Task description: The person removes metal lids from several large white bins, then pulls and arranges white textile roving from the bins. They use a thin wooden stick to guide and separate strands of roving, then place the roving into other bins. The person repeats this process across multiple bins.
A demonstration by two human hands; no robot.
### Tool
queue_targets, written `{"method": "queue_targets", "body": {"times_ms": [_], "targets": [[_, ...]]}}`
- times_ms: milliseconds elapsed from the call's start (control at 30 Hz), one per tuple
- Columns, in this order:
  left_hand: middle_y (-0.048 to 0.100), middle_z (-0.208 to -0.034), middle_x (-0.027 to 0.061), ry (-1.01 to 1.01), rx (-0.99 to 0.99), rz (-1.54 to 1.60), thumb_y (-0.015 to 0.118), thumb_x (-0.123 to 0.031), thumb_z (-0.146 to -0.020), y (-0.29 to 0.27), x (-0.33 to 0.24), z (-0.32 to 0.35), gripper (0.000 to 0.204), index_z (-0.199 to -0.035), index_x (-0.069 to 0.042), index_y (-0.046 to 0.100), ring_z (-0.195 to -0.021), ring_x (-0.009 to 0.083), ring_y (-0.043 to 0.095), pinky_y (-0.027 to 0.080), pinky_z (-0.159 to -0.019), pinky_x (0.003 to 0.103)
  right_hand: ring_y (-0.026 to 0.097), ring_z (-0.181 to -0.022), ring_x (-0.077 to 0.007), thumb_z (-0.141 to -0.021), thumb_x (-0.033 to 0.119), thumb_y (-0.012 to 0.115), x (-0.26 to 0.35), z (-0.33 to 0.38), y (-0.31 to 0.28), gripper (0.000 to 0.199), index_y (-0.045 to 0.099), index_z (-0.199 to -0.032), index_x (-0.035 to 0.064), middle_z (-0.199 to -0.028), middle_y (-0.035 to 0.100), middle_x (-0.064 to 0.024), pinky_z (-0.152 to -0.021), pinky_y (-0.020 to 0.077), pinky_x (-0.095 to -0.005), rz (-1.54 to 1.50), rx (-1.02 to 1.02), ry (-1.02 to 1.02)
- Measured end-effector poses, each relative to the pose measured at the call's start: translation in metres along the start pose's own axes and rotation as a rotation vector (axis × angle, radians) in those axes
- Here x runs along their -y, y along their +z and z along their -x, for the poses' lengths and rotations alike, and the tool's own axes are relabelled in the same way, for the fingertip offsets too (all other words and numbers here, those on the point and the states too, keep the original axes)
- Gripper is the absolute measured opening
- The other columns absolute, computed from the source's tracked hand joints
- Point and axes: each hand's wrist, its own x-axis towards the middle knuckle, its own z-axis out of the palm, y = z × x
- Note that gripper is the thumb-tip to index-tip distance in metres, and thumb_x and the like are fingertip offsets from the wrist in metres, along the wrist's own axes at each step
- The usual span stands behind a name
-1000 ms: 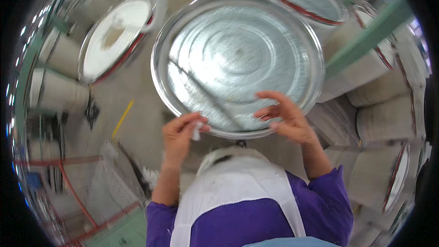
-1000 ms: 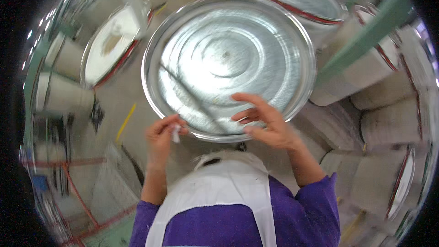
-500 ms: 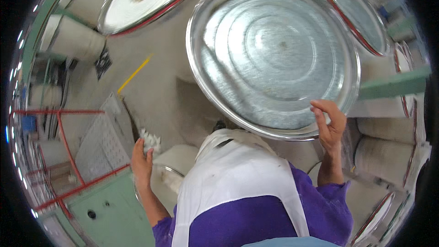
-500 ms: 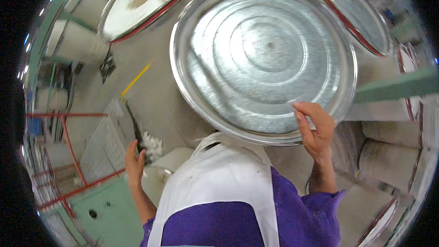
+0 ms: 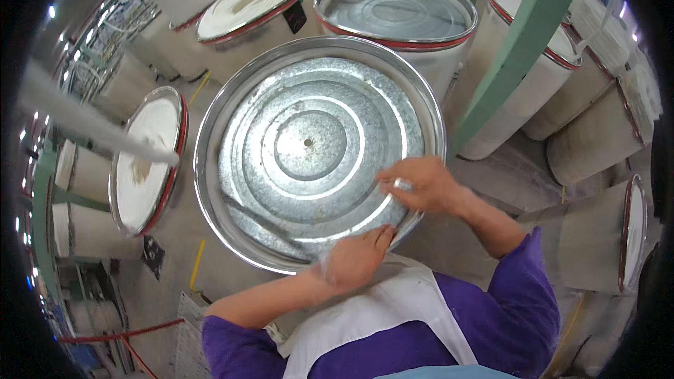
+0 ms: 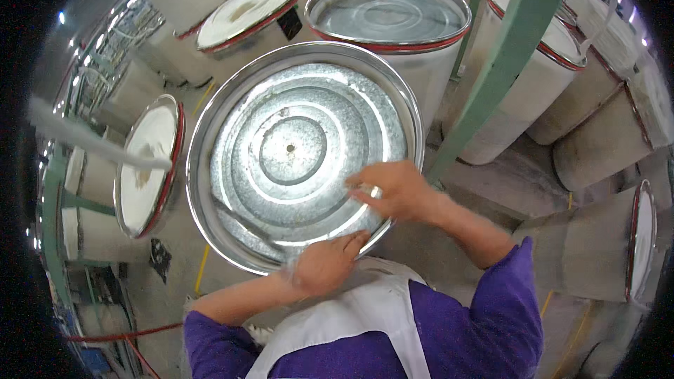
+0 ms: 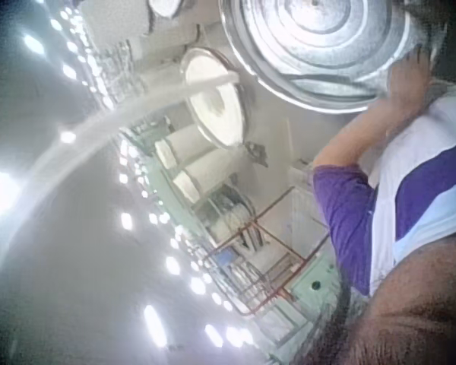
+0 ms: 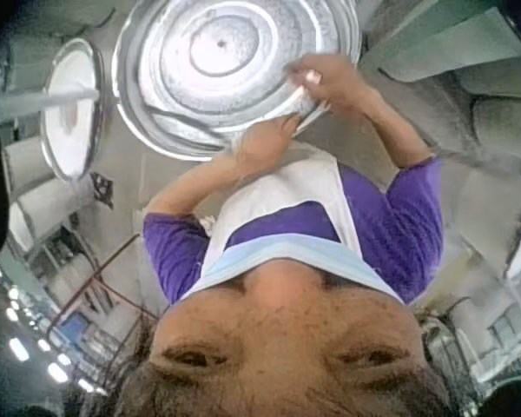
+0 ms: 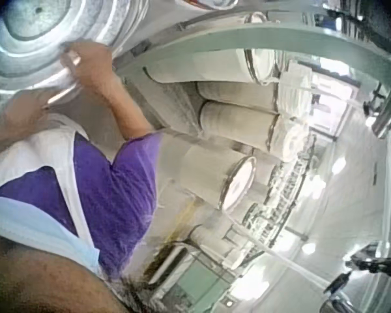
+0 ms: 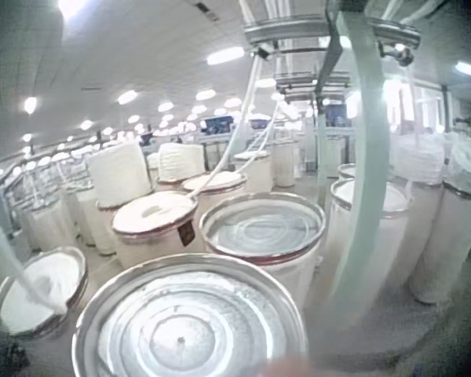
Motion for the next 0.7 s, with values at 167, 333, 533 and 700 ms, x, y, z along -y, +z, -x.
{"method": "queue_targets", "body": {"times_ms": [167,333,533,700], "targets": [[0.056,-0.111,0.0302,0.099,0.022,0.233,0.062,-0.003,-0.077,-0.032,0.033,-0.064,0.066,-0.135,0.009,0.033,-0.097,0.0431,0.059,0.048,-0.082,0.046,0.06,-0.106,-0.029,-0.088,0.034,0.061,-0.158,-0.082,-0.053,0.035,0.064,-0.114,0.0113,-0.112,0.065,-0.0105,-0.094,0.0451,-0.0409,0.477,-0.46,0.193],[0.055,-0.11,0.0316,0.114,-0.051,0.286,0.055,0.002,-0.076,-0.056,0.052,-0.11,0.064,-0.135,0.012,0.031,-0.098,0.0447,0.058,0.048,-0.082,0.047,0.059,-0.105,-0.0289,-0.091,0.057,0.045,-0.297,-0.157,-0.118,0.055,0.07,-0.103,0.0099,-0.102,0.068,-0.0106,-0.107,0.0275,-0.0511,0.813,-0.347,0.42],[0.054,-0.116,0.0327,0.23,-0.11,0.256,0.054,0.003,-0.075,-0.043,0.062,-0.103,0.066,-0.136,0.013,0.03,-0.1,0.0441,0.057,0.048,-0.087,0.045,0.058,-0.1,-0.0295,-0.087,0.066,0.044,-0.31,-0.145,-0.138,0.062,0.074,-0.09,0.0115,-0.092,0.069,-0.0098,-0.104,0.0291,-0.0443,0.701,-0.251,0.548],[0.051,-0.123,0.0334,0.275,-0.073,0.264,0.054,0.003,-0.074,-0.043,0.065,-0.08,0.068,-0.137,0.013,0.03,-0.106,0.0442,0.056,0.047,-0.092,0.044,0.059,-0.102,-0.0299,-0.085,0.067,0.047,-0.3,-0.128,-0.156,0.059,0.075,-0.09,0.0157,-0.091,0.07,-0.0094,-0.098,0.0333,-0.0407,0.735,-0.341,0.523]]}}
